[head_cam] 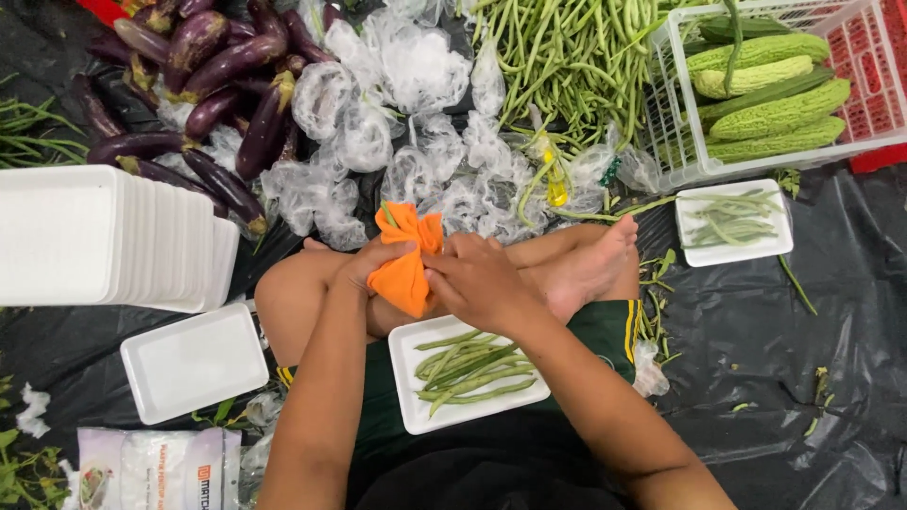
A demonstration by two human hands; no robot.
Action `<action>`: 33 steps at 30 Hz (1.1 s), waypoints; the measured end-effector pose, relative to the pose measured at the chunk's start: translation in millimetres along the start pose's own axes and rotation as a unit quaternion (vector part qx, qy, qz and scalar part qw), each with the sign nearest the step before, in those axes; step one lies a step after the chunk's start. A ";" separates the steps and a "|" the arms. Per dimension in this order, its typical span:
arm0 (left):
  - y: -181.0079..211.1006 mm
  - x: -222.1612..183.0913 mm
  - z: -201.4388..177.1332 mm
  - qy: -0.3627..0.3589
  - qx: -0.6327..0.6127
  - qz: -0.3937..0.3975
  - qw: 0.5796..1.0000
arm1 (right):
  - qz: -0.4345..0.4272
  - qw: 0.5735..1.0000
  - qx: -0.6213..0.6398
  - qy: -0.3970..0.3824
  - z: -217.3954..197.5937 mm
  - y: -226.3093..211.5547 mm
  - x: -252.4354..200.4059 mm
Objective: Cleaning and sorting green beans by wiping each one with a cloth before placing them on a tray.
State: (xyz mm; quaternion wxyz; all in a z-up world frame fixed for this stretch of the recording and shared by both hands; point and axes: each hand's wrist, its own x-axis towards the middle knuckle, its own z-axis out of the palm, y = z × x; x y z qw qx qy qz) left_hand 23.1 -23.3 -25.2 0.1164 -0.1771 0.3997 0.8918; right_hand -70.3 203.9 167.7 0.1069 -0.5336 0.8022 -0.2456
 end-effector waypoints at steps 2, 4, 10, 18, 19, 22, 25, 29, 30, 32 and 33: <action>-30.5 14.7 -35.2 -0.017 -0.007 -0.011 1.000 | 0.014 0.997 0.067 0.037 8.3 15.0 0.5; -27.9 12.7 -32.7 -0.032 -0.015 -0.021 0.999 | 0.026 0.988 0.134 0.072 11.4 19.4 5.4; -12.3 1.9 -7.8 -0.140 0.035 -0.040 0.989 | 0.125 0.950 0.280 0.061 40.8 30.8 40.8; -46.7 20.7 -47.9 -0.103 0.064 -0.047 0.992 | 0.138 0.894 0.421 0.058 53.0 25.7 65.2; -44.6 19.3 -43.2 -0.104 0.064 -0.047 0.991 | 0.139 0.894 0.421 0.058 53.4 25.4 65.4; -36.2 19.1 -30.1 -0.086 0.055 -0.059 0.993 | 0.142 0.897 0.401 0.121 50.0 27.0 68.5; -33.2 19.3 -25.8 -0.097 0.053 -0.054 0.992 | 0.133 0.888 0.391 0.201 39.8 25.3 74.0; -35.7 22.5 -30.0 -0.110 0.068 -0.055 0.990 | 0.104 0.861 0.416 0.273 16.9 7.6 77.6; -35.8 22.3 -29.9 -0.116 0.075 -0.055 0.989 | 0.087 0.860 0.407 0.295 10.3 2.1 77.6; -21.2 14.8 -10.3 -0.119 0.085 -0.054 0.988 | 0.078 0.846 0.418 0.321 5.6 9.6 80.9; -13.8 11.0 -0.6 -0.123 0.095 -0.053 0.986 | 0.068 0.831 0.429 0.347 3.4 13.4 82.6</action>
